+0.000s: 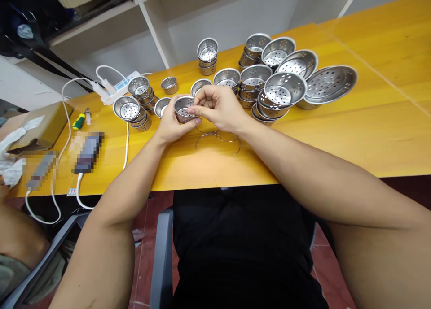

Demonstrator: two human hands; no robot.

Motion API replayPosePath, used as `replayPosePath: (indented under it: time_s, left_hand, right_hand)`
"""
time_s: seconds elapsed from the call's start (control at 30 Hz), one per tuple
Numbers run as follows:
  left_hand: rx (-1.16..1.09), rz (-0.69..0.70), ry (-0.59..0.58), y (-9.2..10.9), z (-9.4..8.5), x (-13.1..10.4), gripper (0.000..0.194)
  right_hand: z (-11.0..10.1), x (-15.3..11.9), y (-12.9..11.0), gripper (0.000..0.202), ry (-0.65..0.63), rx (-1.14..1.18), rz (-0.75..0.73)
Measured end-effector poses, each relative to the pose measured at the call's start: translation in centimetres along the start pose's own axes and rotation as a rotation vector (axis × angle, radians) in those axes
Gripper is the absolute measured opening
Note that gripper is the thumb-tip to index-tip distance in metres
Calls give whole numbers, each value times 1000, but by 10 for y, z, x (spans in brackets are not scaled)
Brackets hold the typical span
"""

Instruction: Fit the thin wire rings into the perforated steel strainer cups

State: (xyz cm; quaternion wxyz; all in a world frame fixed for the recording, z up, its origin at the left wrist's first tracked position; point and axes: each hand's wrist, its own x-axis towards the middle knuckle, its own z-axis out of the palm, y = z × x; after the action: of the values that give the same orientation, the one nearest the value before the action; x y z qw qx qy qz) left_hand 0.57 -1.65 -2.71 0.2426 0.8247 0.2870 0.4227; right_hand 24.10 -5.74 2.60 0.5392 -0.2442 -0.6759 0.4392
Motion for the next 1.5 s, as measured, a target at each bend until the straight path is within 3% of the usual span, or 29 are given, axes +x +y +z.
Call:
replayPosePath:
  time_s: [0.23, 0.37, 0.63, 0.8, 0.97, 1.17, 1.33, 1.5]
  left_hand:
    - [14, -24, -9, 3, -1, -1, 88]
    - [-7, -14, -10, -3, -2, 1, 91]
    - [33, 54, 91, -24, -5, 3, 97]
    - [84, 111, 142, -16, -4, 4, 95]
    - [102, 146, 109, -2, -8, 4, 93]
    - [139, 113, 42, 1, -13, 2, 98]
    - [272, 62, 181, -5, -29, 5, 97]
    - [346, -87, 307, -12, -50, 6, 103]
  right_hand:
    - [-2, -3, 2, 64, -27, -65, -1]
    - [-3, -6, 4, 59, 56, -139, -56]
    - [-4, -10, 1, 25, 97, -347, -196]
    - [-6, -8, 6, 8, 36, -379, -230]
    - [-5, -11, 14, 22, -56, -427, -177]
    - [-6, -14, 19, 51, -170, -453, -154]
    - [-8, -16, 10, 58, -73, -517, -146]
    - [-8, -15, 5, 57, 60, -566, -83]
